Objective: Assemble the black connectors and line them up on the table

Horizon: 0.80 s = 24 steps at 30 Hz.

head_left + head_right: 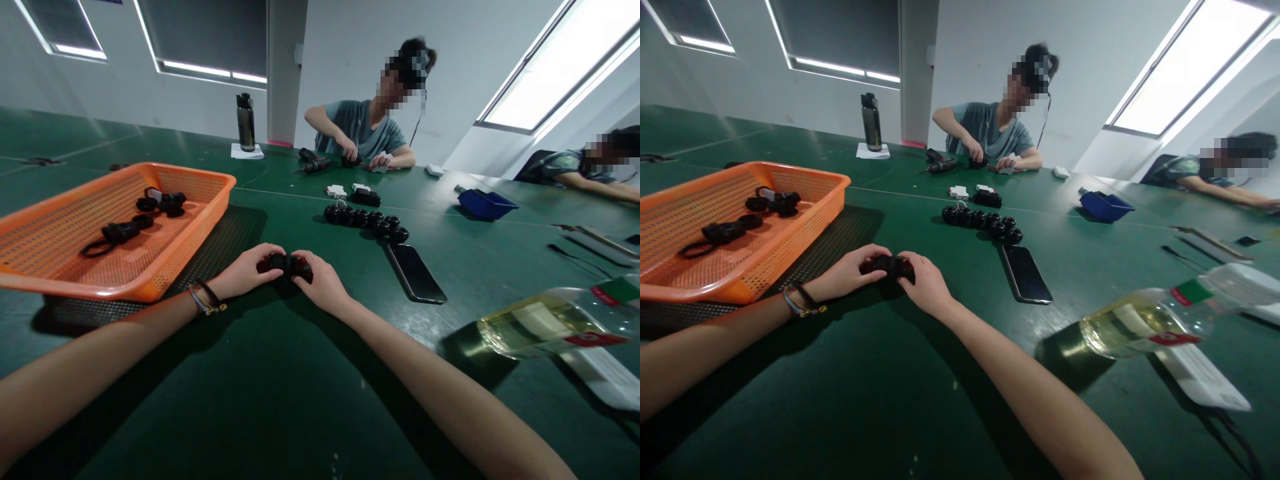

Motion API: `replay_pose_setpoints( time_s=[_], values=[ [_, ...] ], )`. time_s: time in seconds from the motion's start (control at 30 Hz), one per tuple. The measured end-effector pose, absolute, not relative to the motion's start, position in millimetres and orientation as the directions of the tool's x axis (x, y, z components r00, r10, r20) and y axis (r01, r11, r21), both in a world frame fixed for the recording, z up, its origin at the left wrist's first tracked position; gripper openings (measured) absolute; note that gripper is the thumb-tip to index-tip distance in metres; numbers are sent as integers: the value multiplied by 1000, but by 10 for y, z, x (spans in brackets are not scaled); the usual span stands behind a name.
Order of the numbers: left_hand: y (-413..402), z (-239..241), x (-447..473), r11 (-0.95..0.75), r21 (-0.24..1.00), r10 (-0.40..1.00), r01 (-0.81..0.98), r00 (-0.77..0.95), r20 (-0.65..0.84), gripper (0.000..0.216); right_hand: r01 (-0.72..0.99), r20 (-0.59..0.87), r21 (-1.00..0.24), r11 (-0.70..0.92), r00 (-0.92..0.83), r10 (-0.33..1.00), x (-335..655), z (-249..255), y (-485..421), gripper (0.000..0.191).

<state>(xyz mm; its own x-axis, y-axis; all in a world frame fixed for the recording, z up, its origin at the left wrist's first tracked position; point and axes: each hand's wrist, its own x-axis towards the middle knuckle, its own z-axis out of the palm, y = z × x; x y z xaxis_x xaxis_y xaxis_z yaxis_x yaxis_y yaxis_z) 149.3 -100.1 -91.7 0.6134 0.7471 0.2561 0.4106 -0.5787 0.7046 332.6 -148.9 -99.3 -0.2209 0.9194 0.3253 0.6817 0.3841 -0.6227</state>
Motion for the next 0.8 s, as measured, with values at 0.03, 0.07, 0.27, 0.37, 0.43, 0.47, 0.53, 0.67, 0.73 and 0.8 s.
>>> replay_pose_setpoints(
  time_s=[0.03,0.07,0.27,0.37,0.43,0.47,0.53,0.67,0.73,0.8],
  values=[
    [-1002,-917,1492,-582,701,744,411,616,257,34,684,329,-620,386,-220,918,3324,-994,-1489,33],
    [-1004,-917,1492,-585,699,743,411,617,258,34,686,330,-618,385,-218,918,3322,-994,-1489,32],
    [-1005,-926,1494,-588,701,738,403,622,262,33,695,341,-605,390,-217,915,3325,-1006,-1485,29],
    [-989,-941,1493,-592,706,732,389,627,267,34,699,337,-601,387,-218,916,3333,-1012,-1482,29],
    [-979,-949,1491,-592,708,731,386,627,270,35,705,328,-601,377,-212,921,3335,-1015,-1479,29],
    [-975,-951,1489,-592,708,731,386,627,270,35,708,322,-601,372,-211,923,3336,-1015,-1478,30],
    [-974,-952,1486,-592,707,731,387,627,269,35,710,315,-602,366,-210,926,3336,-1016,-1476,30],
    [-988,-945,1486,-589,710,734,386,623,271,35,709,313,-602,368,-214,925,3336,-1009,-1481,30],
    [-998,-939,1492,-585,717,736,380,621,271,35,716,304,-595,364,-218,927,3335,-999,-1485,30],
    [-1006,-934,1498,-580,722,737,376,619,270,35,729,293,-586,353,-216,932,3333,-988,-1488,31]
  ],
)
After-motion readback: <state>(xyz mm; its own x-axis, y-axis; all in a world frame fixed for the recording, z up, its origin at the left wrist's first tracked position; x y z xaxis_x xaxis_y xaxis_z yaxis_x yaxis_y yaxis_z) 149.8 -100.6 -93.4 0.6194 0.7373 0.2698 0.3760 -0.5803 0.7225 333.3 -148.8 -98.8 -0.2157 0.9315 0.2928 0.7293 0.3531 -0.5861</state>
